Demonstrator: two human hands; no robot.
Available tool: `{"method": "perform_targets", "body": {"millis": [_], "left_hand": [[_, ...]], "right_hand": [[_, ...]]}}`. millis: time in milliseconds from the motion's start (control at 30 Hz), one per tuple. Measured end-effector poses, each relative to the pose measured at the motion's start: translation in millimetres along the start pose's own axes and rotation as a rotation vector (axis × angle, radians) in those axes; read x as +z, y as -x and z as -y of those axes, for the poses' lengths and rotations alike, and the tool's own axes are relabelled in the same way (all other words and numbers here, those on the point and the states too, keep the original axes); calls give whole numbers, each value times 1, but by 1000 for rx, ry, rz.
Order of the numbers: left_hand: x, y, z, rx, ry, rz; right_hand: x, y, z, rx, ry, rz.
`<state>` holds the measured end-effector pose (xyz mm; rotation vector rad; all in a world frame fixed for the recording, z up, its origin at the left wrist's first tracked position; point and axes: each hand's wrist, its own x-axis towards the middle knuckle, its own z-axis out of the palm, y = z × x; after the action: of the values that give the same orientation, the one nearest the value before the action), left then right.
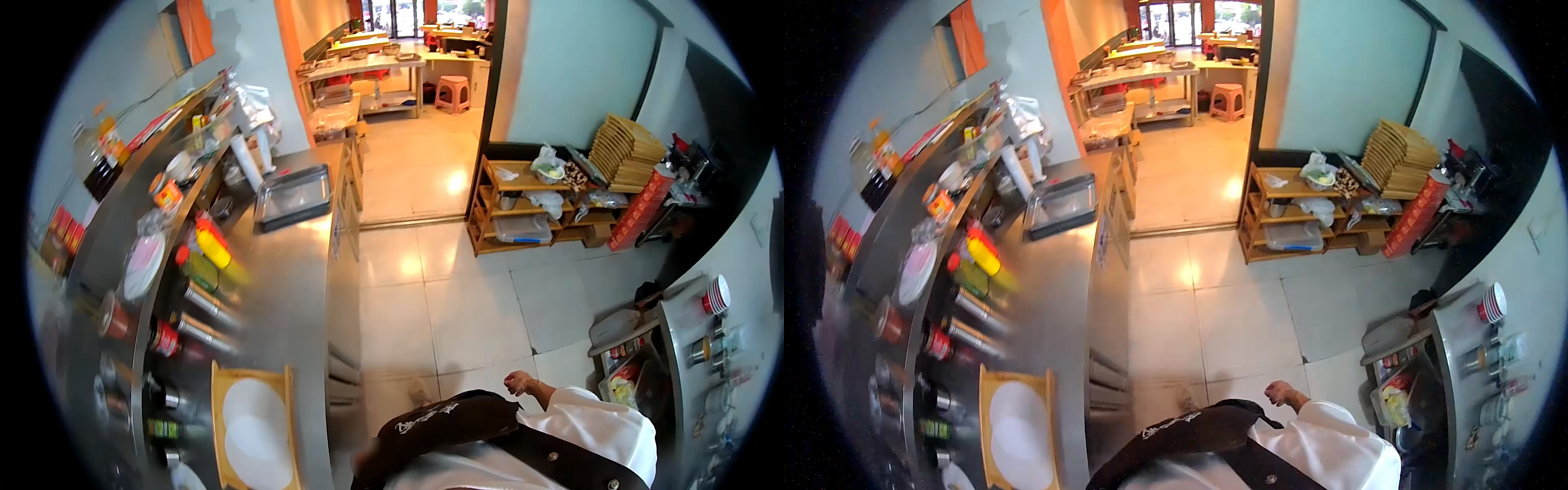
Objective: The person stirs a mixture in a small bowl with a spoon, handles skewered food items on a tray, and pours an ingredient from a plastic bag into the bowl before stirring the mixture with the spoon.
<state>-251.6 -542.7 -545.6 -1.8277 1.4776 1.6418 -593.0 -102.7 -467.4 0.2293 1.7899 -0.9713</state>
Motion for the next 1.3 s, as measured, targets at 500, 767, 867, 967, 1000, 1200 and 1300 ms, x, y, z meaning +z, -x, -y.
{"method": "perform_targets", "body": {"millis": [500,767,867,967,1000,1200,1300], "left_hand": [[93,-85,-299,183,-249,198],[124,-82,-344,189,-286,245],[130,-90,-344,163,-276,299],[132,-84,-355,185,-482,361],[135,-78,-363,203,-578,381],[182,-63,-349,202,-335,306],[210,-53,-350,154,-451,352]], "right_hand": [[-26,35,25,63,-149,-421],[17,95,-76,388,-426,-517],[30,97,-96,322,-608,-568],[32,90,-114,129,-577,-567],[32,80,-137,20,-477,-552],[25,116,-124,107,-727,-645],[31,130,-149,151,-782,-690]]}}
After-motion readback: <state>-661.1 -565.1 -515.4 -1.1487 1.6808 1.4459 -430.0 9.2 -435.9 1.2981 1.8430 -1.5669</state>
